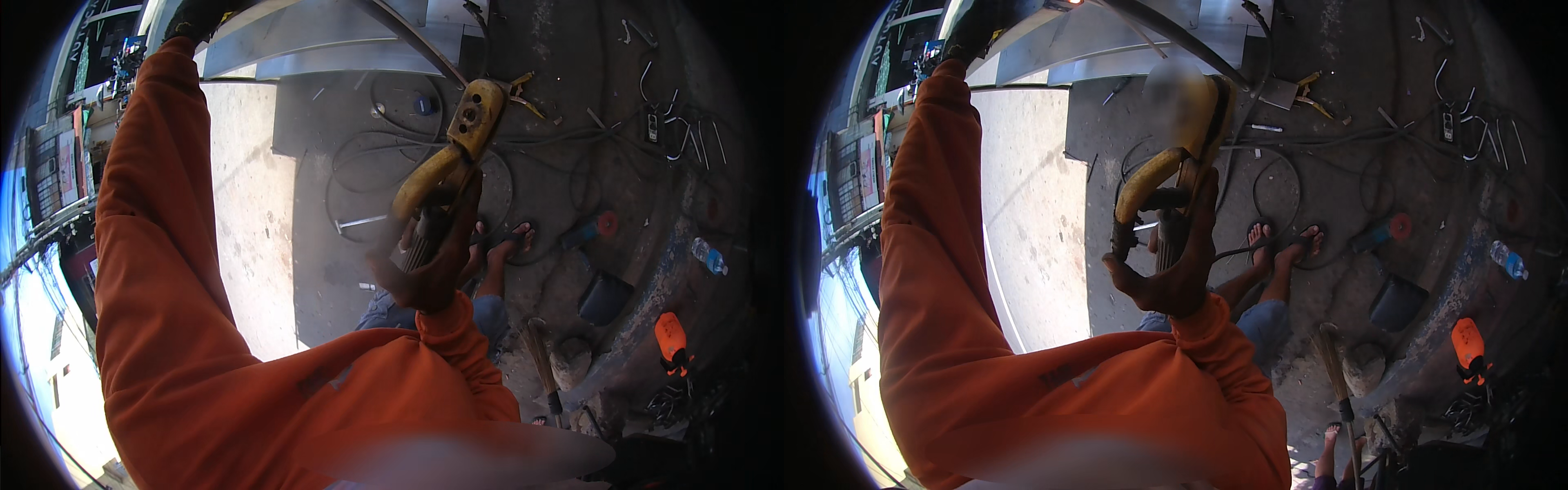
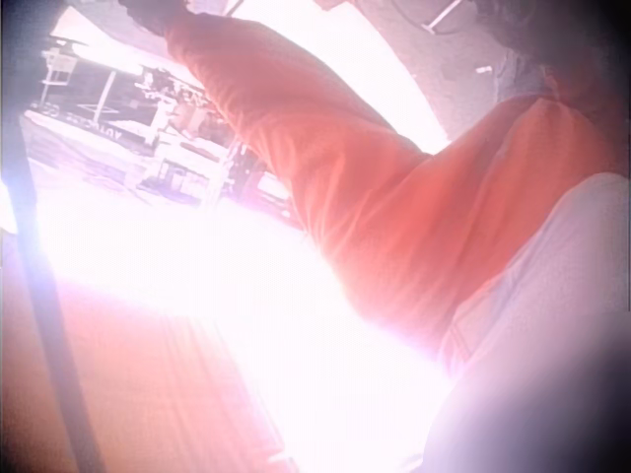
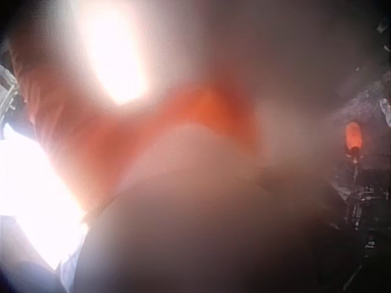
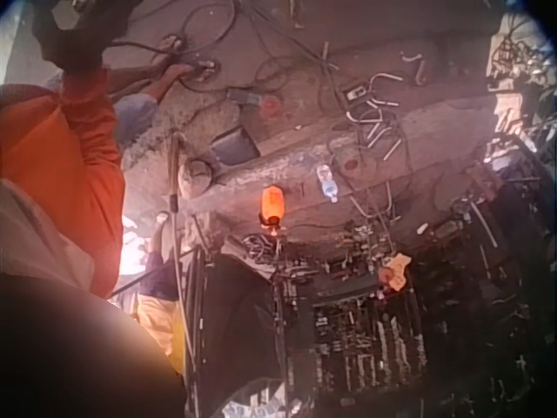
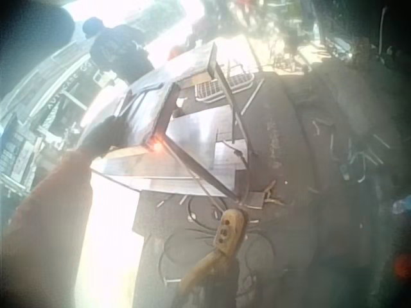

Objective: The person welds seams on a large metal frame using a handheld welding torch. They reposition the frame and continue welding different sections, then set the torch down and handle a small metal piece.

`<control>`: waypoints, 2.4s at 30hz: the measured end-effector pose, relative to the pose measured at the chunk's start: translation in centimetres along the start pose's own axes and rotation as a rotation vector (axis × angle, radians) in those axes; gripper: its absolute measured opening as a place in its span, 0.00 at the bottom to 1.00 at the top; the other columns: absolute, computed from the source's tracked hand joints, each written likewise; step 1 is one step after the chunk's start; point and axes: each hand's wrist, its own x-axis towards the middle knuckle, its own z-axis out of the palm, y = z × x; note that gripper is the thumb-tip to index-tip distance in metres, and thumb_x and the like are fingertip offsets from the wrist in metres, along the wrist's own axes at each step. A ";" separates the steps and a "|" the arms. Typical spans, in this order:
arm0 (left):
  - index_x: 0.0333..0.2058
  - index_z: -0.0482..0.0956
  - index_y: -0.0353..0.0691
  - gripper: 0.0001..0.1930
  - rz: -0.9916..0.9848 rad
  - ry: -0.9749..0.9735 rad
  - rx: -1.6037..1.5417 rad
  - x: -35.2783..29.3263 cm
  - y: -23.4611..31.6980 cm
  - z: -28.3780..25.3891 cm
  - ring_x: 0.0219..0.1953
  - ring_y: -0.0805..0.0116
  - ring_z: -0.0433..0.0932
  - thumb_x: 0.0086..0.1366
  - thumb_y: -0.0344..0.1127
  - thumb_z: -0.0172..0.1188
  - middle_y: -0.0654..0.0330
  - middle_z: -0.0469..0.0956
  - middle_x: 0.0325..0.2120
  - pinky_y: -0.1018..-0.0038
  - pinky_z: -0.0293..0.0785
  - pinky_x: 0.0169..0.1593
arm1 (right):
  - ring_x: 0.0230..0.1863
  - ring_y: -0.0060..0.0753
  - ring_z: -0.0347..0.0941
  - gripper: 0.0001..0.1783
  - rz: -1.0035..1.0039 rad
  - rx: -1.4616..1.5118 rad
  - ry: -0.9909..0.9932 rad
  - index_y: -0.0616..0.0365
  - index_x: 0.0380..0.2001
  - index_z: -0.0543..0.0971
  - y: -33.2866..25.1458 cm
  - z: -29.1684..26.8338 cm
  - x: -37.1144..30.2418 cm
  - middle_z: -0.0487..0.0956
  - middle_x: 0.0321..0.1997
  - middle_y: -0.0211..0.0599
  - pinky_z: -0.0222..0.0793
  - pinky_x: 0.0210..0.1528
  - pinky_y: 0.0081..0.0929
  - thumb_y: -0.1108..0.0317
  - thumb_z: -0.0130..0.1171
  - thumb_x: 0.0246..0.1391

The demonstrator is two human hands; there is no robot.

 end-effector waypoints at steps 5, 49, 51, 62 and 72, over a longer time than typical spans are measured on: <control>0.61 0.69 0.42 0.25 0.011 0.008 0.013 0.1 0.1 -0.1 0.60 0.56 0.68 0.65 0.33 0.58 0.54 0.72 0.55 0.65 0.64 0.63 | 0.25 0.19 0.66 0.73 0.000 0.002 -0.019 0.69 0.75 0.39 0.1 -0.1 0.2 0.76 0.47 0.44 0.64 0.25 0.18 0.50 0.76 0.38; 0.68 0.65 0.43 0.35 0.101 -0.071 0.170 -0.2 0.7 -2.3 0.70 0.56 0.61 0.61 0.35 0.61 0.56 0.64 0.68 0.66 0.54 0.73 | 0.30 0.22 0.68 0.74 -0.047 -0.055 0.004 0.70 0.75 0.39 -0.5 0.1 0.8 0.73 0.54 0.47 0.66 0.27 0.18 0.51 0.78 0.37; 0.67 0.66 0.43 0.33 0.132 0.014 0.251 -0.1 -0.1 -0.5 0.69 0.56 0.61 0.63 0.37 0.61 0.52 0.66 0.66 0.65 0.54 0.72 | 0.32 0.22 0.69 0.75 -0.156 -0.194 0.040 0.70 0.75 0.39 -1.0 0.0 1.3 0.73 0.53 0.46 0.67 0.28 0.17 0.50 0.78 0.37; 0.67 0.65 0.43 0.33 0.075 0.082 0.075 -0.4 -1.4 1.5 0.69 0.55 0.62 0.63 0.36 0.60 0.52 0.66 0.66 0.65 0.56 0.71 | 0.29 0.21 0.70 0.75 -0.095 -0.292 -0.030 0.70 0.75 0.40 -2.2 -1.4 2.3 0.77 0.47 0.44 0.66 0.26 0.17 0.48 0.78 0.37; 0.68 0.65 0.43 0.33 0.077 0.085 0.021 -0.1 -2.4 1.8 0.68 0.54 0.63 0.63 0.36 0.60 0.51 0.65 0.66 0.64 0.57 0.71 | 0.29 0.22 0.71 0.72 0.076 0.155 -0.024 0.70 0.74 0.41 -1.9 -1.1 3.1 0.79 0.43 0.44 0.66 0.27 0.19 0.50 0.78 0.39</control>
